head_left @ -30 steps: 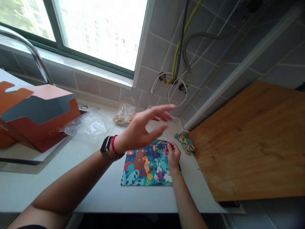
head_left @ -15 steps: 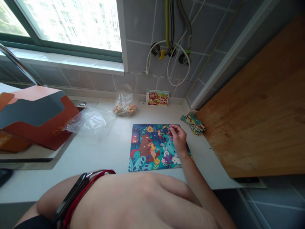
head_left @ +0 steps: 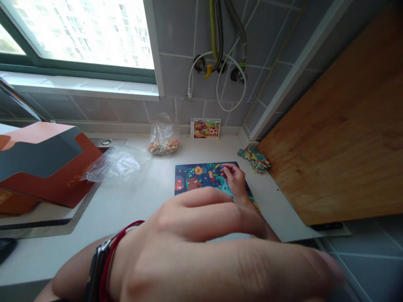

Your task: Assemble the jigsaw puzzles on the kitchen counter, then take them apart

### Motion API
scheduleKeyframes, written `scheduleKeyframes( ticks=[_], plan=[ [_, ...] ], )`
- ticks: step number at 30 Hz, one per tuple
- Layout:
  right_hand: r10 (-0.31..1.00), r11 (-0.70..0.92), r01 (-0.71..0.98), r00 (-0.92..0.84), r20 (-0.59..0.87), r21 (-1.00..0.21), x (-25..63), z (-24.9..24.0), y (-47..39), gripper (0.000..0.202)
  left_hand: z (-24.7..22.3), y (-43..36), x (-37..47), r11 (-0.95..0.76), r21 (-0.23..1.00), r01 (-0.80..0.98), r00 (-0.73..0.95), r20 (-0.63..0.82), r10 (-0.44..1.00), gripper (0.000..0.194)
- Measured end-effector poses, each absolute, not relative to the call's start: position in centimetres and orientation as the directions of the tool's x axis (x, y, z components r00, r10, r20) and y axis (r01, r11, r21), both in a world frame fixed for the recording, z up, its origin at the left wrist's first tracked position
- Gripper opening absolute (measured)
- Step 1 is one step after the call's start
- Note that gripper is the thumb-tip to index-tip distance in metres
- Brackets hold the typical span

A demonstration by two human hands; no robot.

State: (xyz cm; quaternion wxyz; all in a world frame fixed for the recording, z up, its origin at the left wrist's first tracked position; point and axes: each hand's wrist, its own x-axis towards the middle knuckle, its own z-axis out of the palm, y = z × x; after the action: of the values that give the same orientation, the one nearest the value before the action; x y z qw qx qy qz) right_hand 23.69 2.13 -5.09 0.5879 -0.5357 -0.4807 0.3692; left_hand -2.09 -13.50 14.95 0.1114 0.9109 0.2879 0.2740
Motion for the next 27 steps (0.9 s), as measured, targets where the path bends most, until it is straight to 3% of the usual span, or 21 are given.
scheduleKeyframes(
  ticks=[4,9,12,16,18,22,27],
  plan=[
    [0.942,0.183,0.078,0.273,0.198,-0.98,23.8,-5.6,2.5,0.024,18.4,-13.1,-2.2,-0.797,0.41,0.444,0.733,0.345,0.586,0.12],
    [0.943,0.2,0.021,0.268,0.198,-0.98,23.6,-5.7,2.6,0.025,18.6,-10.3,-0.6,-0.857,0.354,0.374,0.759,0.414,0.502,0.085],
    [0.937,0.2,-0.002,0.294,0.19,-0.98,23.6,-5.4,2.7,0.027,14.9,-6.7,0.0,-0.864,0.278,0.419,0.85,0.215,0.481,0.057],
    [0.919,0.217,-0.021,0.342,0.197,-0.976,23.9,-5.4,2.8,0.027,9.1,-0.3,-0.7,-0.738,0.17,0.653,0.755,-0.068,0.653,0.071],
    [0.907,0.222,-0.042,0.376,0.19,-0.974,24.1,-5.5,3.0,0.028,7.2,2.5,-1.1,-0.668,0.122,0.734,0.679,-0.158,0.717,0.068],
    [0.882,0.207,-0.057,0.443,0.161,-0.977,24.7,-5.6,3.3,0.029,4.9,6.0,-1.2,-0.475,-0.036,0.879,0.437,-0.337,0.834,0.078],
    [0.881,0.175,-0.039,0.452,0.139,-0.984,25.1,-5.3,3.6,0.03,2.8,8.0,-1.6,-0.413,-0.069,0.908,0.354,-0.401,0.845,0.089]
  ],
)
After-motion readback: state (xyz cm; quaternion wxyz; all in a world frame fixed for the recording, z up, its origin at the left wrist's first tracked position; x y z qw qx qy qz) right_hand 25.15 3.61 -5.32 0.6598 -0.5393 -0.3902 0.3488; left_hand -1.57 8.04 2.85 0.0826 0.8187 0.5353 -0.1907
